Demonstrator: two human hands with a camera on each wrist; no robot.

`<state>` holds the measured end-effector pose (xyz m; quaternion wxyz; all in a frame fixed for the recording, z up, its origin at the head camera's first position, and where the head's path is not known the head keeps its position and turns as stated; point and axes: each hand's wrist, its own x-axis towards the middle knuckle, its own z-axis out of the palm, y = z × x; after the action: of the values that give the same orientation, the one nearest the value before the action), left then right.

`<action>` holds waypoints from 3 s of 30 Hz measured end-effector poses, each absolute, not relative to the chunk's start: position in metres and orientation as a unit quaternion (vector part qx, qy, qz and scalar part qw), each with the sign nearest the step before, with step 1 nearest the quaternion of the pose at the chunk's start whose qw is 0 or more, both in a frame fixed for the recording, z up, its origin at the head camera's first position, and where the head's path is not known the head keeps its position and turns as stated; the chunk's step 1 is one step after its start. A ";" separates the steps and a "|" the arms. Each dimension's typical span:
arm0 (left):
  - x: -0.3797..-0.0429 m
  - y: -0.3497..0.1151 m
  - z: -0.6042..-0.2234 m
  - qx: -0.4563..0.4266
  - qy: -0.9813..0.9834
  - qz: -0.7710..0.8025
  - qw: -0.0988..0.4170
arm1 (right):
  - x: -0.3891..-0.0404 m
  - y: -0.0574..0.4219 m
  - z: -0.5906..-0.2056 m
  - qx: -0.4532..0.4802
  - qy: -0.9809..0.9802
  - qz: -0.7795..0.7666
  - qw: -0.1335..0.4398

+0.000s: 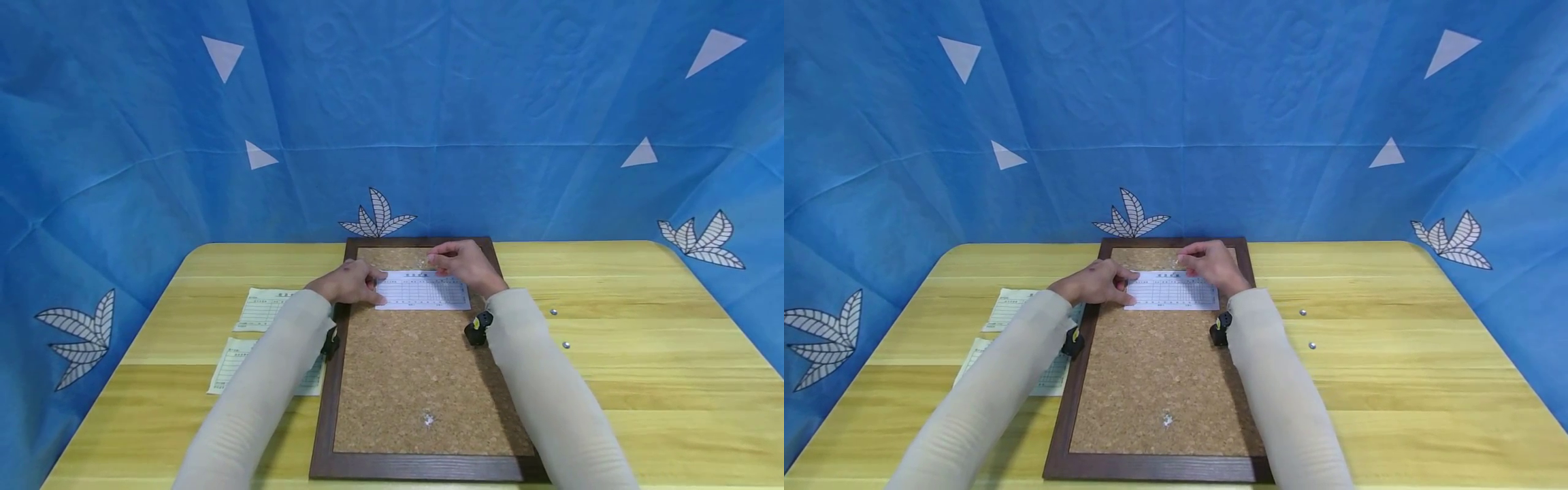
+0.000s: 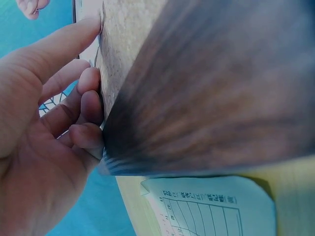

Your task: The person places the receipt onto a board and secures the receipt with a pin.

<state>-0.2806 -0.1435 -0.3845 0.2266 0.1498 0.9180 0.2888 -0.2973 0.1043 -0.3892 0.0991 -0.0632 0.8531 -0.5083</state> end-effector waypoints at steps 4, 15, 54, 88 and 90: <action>-0.281 -0.143 -0.385 0.148 0.918 0.289 0.227 | -0.299 0.101 -0.391 -0.061 0.855 -0.503 0.106; -0.279 -0.143 -0.384 0.147 0.915 0.297 0.229 | -0.298 0.094 -0.394 -0.066 0.844 -0.517 0.129; -0.281 -0.144 -0.384 0.158 0.915 0.291 0.231 | -0.306 0.075 -0.396 -0.019 0.908 -0.396 0.133; -0.281 -0.144 -0.383 0.162 0.918 0.283 0.227 | -0.309 0.074 -0.390 0.013 0.904 -0.392 0.170; -0.281 -0.144 -0.383 0.163 0.917 0.284 0.227 | -0.309 0.073 -0.389 0.019 0.903 -0.393 0.174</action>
<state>-0.2809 -0.1440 -0.3831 0.2273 0.1631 0.9170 0.2844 -0.3095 0.0729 -0.3894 0.1742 0.0189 0.9027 -0.3930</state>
